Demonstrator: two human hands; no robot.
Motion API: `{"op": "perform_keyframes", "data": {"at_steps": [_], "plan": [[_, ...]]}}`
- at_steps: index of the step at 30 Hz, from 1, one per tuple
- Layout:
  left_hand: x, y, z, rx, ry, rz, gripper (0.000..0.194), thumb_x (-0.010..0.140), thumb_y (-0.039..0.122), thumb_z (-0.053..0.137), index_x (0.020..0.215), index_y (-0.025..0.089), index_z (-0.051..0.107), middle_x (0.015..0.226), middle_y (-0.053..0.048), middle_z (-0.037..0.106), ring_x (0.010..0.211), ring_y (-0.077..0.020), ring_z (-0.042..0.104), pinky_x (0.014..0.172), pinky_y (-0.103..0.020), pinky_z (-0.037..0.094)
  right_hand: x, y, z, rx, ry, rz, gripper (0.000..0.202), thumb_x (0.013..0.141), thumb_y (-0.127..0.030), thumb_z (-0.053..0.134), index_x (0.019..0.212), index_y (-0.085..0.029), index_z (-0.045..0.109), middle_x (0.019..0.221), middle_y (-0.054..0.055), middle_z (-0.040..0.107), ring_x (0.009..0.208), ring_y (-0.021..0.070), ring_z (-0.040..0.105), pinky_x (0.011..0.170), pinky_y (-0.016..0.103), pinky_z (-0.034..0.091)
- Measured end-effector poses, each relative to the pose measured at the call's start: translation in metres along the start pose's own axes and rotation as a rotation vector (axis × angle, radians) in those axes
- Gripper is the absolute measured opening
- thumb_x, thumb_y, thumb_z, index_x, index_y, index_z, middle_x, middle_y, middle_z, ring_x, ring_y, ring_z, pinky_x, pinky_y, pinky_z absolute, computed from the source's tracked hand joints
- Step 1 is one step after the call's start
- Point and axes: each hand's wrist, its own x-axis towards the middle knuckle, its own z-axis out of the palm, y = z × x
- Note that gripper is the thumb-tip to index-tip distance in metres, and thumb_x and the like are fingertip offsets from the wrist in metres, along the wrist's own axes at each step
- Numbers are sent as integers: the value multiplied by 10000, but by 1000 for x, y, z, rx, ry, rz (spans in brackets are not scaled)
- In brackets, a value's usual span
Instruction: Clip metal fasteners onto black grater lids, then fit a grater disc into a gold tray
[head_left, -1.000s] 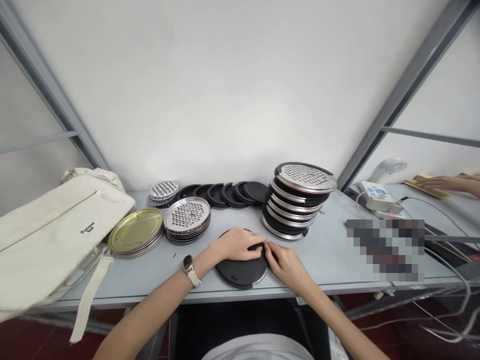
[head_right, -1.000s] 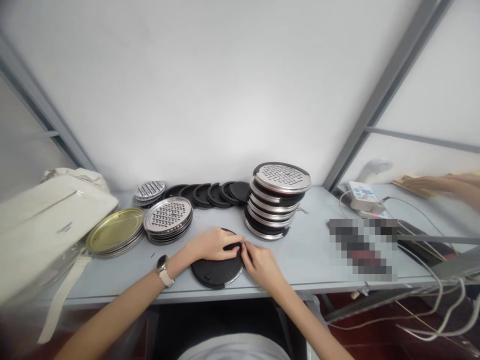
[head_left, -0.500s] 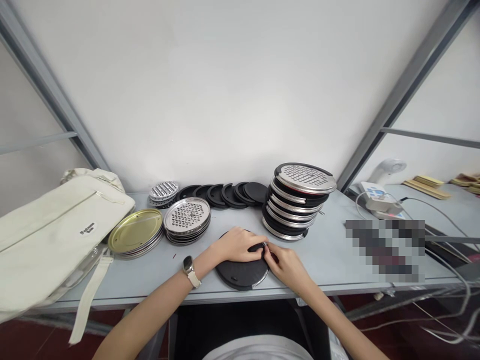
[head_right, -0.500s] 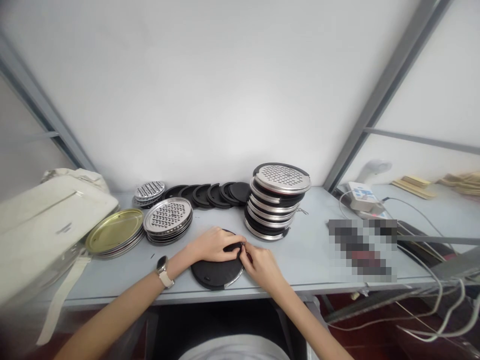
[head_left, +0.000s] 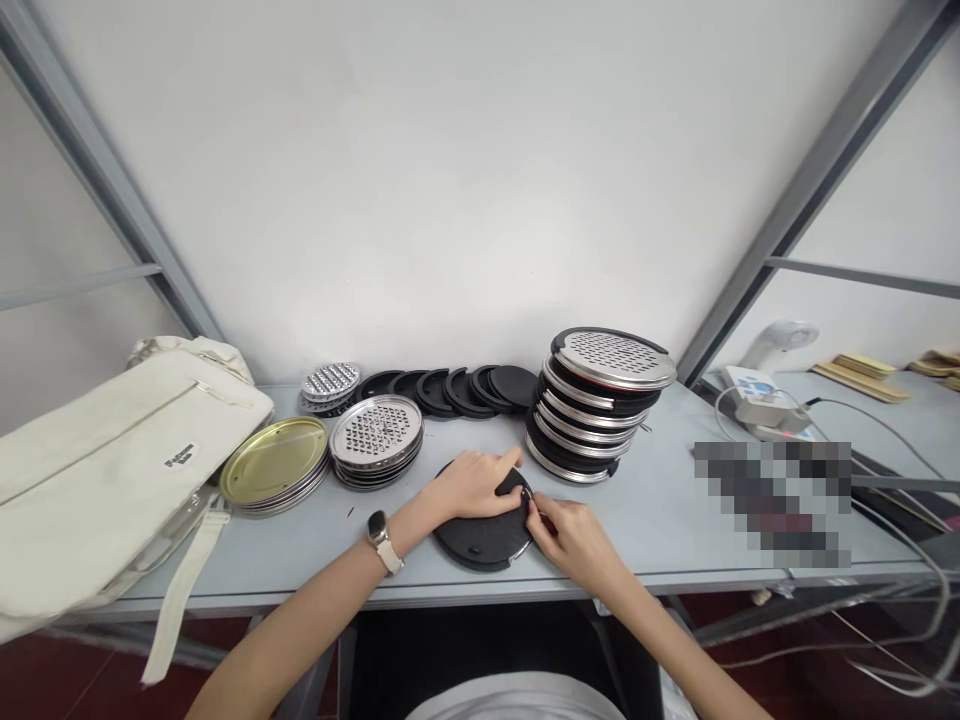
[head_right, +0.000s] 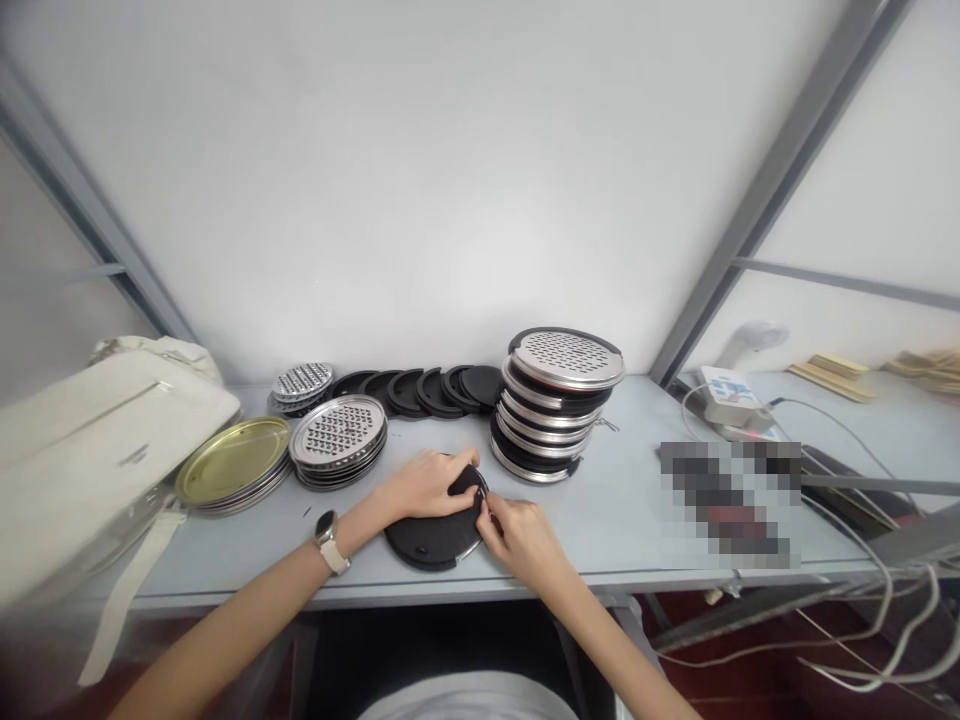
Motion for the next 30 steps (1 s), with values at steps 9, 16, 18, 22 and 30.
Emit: {"op": "perform_keyframes", "data": {"at_steps": [9,16,18,22,30], "plan": [[0,-2,5,-20,39,67,158,874,336,492,830,186,513,765,-28,654,668,-180,622,572,-268,382,4,5,-1,-44,69,103,296,983,-280,309,795,-200,523,598,21,612,514,175,591,504,266,312],[-3,0,3,-62,41,168,146,865,320,497,817,185,523,780,-25,650,682,-170,615,592,-270,392,5,5,-1,-30,38,68,276,983,-278,314,847,-200,541,661,39,658,579,195,644,524,266,335],[-3,1,4,-66,33,162,138,857,317,507,813,186,520,779,-22,651,680,-169,613,589,-267,388,4,4,-2,-14,30,70,285,981,-276,313,837,-200,547,657,38,659,568,189,637,522,263,338],[-3,1,4,-68,32,153,142,850,330,522,818,192,520,768,-15,648,677,-162,609,582,-259,373,4,4,-2,22,18,74,317,981,-285,314,778,-202,544,630,31,646,527,168,601,513,257,324],[-3,1,4,-63,49,151,148,847,334,529,804,195,509,737,-1,648,648,-154,598,561,-256,334,4,5,-1,31,19,88,312,964,-285,342,739,-199,540,580,14,613,488,153,563,508,249,310]]}}
